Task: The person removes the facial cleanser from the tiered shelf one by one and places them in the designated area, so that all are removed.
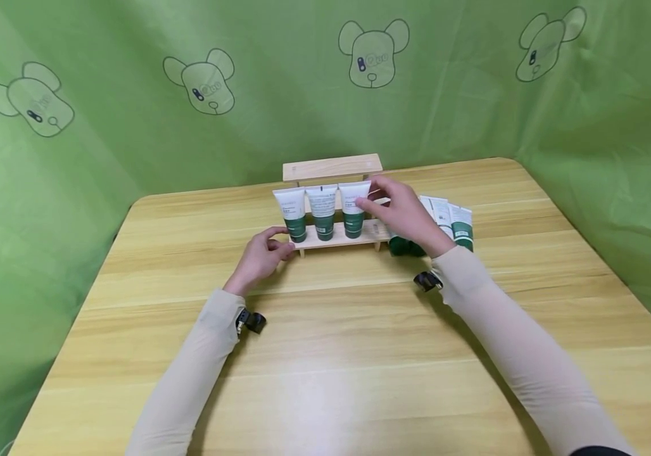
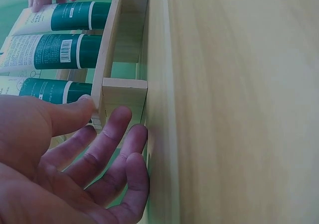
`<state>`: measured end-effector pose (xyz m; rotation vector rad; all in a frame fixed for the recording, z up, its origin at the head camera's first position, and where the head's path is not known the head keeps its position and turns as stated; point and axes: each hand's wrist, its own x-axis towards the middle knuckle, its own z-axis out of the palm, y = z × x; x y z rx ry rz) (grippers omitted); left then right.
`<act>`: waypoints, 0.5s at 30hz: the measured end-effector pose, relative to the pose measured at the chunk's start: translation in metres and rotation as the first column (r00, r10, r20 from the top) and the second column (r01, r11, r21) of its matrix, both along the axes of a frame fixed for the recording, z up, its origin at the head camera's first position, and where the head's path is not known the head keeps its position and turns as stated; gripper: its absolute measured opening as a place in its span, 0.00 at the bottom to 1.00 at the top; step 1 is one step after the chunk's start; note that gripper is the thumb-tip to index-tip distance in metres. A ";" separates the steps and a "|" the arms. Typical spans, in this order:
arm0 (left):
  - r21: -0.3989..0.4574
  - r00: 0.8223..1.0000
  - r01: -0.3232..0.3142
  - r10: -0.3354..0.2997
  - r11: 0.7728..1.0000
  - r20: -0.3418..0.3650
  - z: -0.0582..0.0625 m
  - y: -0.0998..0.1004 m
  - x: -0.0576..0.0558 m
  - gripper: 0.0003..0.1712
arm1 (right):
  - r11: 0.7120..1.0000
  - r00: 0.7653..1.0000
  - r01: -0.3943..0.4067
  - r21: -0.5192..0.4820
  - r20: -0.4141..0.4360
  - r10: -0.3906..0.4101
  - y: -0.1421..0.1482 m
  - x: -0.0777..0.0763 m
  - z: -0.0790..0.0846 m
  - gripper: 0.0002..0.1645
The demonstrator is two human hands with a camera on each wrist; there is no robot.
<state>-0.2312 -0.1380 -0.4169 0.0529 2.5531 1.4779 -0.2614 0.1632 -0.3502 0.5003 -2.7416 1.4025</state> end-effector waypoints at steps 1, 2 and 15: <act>-0.001 1.000 0.000 0.000 1.000 0.001 0.000 0.000 0.000 0.26 | 1.000 1.000 0.003 0.007 -0.005 -0.003 0.000 0.000 0.000 0.20; -0.001 1.000 0.000 0.000 1.000 0.002 0.001 0.001 0.000 0.26 | 1.000 1.000 0.006 0.015 -0.009 -0.006 0.000 0.001 0.000 0.20; 0.008 1.000 -0.006 0.006 1.000 0.008 0.000 0.001 0.000 0.26 | 0.998 0.997 0.065 -0.008 -0.042 -0.065 0.013 0.013 0.019 0.22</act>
